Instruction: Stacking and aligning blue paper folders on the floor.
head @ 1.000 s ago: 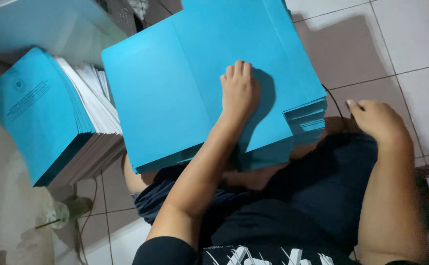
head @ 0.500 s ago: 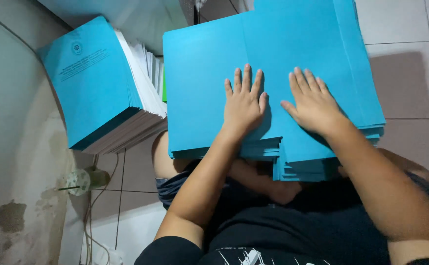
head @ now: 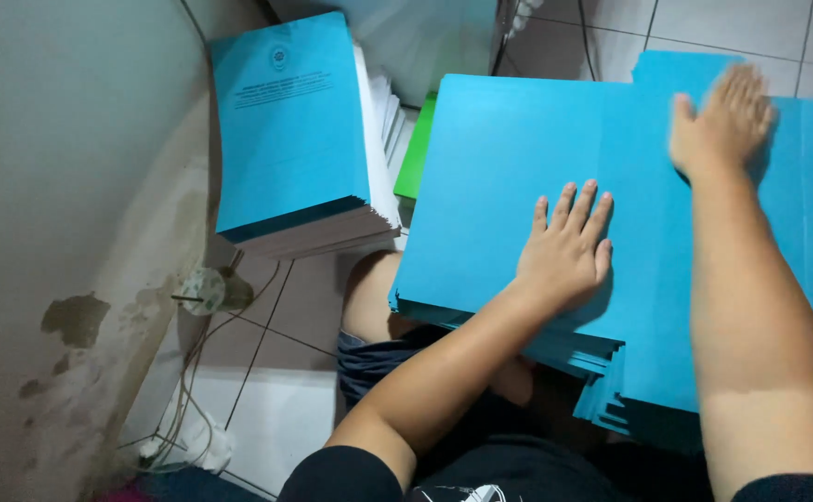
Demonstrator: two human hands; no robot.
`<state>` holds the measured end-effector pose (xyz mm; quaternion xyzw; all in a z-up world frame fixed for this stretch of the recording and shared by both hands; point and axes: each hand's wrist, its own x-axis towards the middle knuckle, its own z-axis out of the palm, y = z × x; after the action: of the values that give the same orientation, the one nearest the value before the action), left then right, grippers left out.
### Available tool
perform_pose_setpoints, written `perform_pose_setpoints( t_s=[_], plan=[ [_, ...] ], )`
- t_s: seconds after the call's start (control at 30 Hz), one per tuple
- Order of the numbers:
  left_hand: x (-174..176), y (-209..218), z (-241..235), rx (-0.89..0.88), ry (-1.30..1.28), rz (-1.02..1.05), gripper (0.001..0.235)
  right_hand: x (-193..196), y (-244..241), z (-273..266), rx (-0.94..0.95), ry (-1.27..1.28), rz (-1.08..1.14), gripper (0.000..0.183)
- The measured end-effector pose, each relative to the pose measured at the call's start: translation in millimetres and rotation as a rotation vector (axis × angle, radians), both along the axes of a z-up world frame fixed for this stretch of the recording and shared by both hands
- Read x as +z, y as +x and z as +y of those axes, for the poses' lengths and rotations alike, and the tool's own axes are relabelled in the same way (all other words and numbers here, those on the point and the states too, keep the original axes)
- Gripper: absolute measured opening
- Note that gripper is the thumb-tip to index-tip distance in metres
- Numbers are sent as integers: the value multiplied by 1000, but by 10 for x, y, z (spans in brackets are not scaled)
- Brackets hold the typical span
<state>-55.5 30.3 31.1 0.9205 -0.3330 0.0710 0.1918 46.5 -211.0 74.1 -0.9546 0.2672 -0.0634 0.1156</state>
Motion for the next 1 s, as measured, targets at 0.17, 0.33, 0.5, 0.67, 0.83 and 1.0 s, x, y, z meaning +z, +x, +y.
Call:
perform_pose_setpoints(
  t_s=[0.17, 0.33, 0.5, 0.67, 0.83, 1.0],
  plan=[
    [-75, 12, -40, 28, 23, -12, 69, -172, -832, -405, -318, -114, 23, 74],
    [-17, 24, -10, 12, 60, 13, 68, -93, -1840, 198, -365, -11, 178, 85],
    [-93, 6, -49, 38, 90, -36, 67, 248, -2576, 1262, -240, 85, 339, 95],
    [-268, -19, 38, 68, 53, -239, 66, 406, -2562, 1361, -193, 159, 392, 99],
    [-80, -449, 842, -173, 153, -155, 65, 193, -2515, 1312, -279, 90, 409, 98],
    [148, -262, 1878, -249, -362, 165, 47, 326, -2047, 1701, 24, 34, 505, 80]
  ],
)
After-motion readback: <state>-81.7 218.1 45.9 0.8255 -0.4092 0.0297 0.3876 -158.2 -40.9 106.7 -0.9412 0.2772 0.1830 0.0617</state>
